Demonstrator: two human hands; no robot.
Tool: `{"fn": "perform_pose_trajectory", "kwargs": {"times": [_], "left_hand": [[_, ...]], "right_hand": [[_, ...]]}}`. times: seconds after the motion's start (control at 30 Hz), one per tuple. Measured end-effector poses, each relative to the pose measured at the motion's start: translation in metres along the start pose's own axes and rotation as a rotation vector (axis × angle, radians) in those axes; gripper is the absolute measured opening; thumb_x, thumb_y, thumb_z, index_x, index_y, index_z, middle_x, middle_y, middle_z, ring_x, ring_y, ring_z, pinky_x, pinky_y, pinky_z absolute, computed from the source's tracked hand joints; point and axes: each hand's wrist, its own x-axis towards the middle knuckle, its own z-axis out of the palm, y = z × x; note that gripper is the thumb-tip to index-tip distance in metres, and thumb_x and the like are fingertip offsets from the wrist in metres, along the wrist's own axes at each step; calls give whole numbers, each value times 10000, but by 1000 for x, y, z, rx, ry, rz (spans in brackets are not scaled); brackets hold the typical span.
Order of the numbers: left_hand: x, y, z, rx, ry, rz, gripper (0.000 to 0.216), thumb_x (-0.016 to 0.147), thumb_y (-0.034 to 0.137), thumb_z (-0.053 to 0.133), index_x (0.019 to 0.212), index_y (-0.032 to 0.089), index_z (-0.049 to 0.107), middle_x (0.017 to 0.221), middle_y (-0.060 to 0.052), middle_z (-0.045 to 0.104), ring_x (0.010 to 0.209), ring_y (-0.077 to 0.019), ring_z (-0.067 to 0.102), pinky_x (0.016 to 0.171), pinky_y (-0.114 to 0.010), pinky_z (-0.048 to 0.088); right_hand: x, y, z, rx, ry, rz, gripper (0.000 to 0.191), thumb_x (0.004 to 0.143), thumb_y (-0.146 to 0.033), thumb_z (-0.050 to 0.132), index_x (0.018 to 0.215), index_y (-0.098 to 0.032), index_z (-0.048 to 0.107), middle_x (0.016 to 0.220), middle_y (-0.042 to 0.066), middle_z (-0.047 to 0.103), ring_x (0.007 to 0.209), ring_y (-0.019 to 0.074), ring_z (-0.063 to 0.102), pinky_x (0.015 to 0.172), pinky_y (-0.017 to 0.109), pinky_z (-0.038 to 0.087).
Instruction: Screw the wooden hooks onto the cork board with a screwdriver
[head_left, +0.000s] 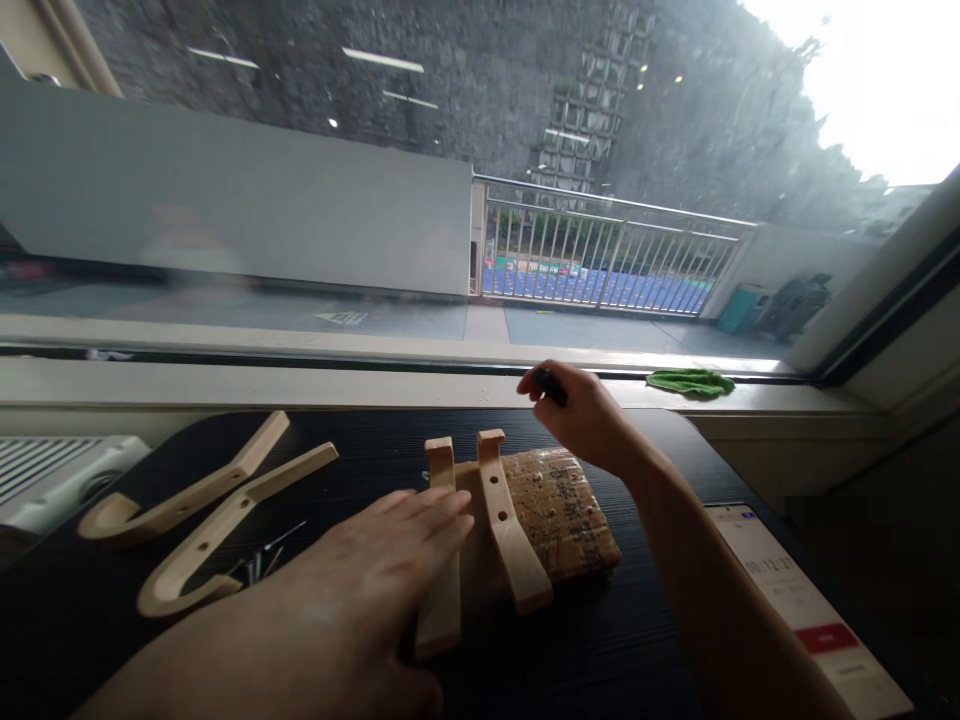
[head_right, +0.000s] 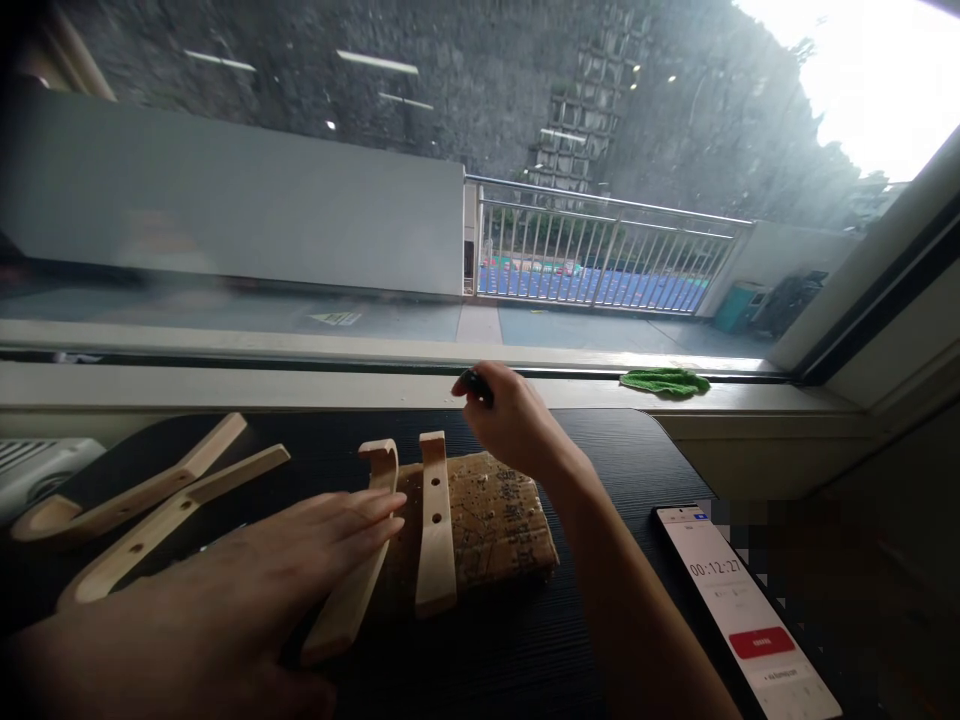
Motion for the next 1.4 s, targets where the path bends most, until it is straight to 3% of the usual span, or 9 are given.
{"fn": "perform_pose_trajectory", "kwargs": {"times": [0.13,0.3,0.7,0.83,1.07,1.13,1.23,1.3,1.4], "left_hand": [[12,2,0,42,-66,22,857,640,297,673,1379,365,244,1465,15,255,1330,-279,250,1094,-425,219],[18,9,0,30,-29,87,739,740,282,592,1387,344,240,1472,14,237,1336,-239,245,1094,-385,243],[33,10,-2,-73,16,164,606,755,161,541,1329,289,397,1407,-17,391,1277,-227,371,1077,-337,303],[24,9,2,-1,45,111,526,774,232,519,1294,262,442,1359,-52,457,1223,-235,439,1059,-371,304],[14,5,-4,-73,-17,9,860,550,303,721,1334,349,370,1417,-9,373,1304,-314,302,1070,-452,253],[12,-5,-18,-204,-69,-53,819,537,372,740,1293,383,426,1375,14,437,1254,-315,387,996,-390,369],[19,-31,-34,-423,-138,-244,470,580,385,717,1044,336,657,1069,-7,667,904,-283,633,692,-285,496],[33,-48,-29,-500,-77,-363,257,630,406,676,831,252,722,767,-38,701,688,-252,643,561,-262,456],[55,-60,-3,-581,130,-420,282,655,437,651,821,215,705,707,-39,680,643,-224,612,525,-243,413]], "right_hand": [[-2,16,22,17,-229,-48,288,709,-207,571,991,-178,623,909,30,631,725,116,538,636,236,411],[-5,21,38,34,-296,4,267,746,-303,596,981,-193,657,837,15,672,749,134,588,665,240,415],[-4,16,31,-16,-305,-25,239,744,-280,614,959,-191,672,824,19,667,732,126,577,654,235,410],[-3,-2,7,44,-174,-21,226,792,-315,553,949,-170,628,884,40,615,677,99,524,603,231,401],[-10,-30,-15,62,-101,73,384,843,-501,438,826,-155,603,720,12,555,570,82,462,509,224,359],[-11,-27,-11,40,-127,104,405,820,-539,458,829,-157,594,652,-1,546,533,82,459,480,221,351],[-11,-19,-8,44,-153,138,403,800,-552,486,856,-167,589,644,5,580,530,92,496,471,217,366],[-11,-13,-7,30,-164,153,398,797,-546,495,850,-165,595,649,15,596,533,95,509,469,216,371],[-12,-8,-4,0,-202,169,367,803,-514,505,834,-165,613,656,24,614,546,100,524,478,217,378]]}}
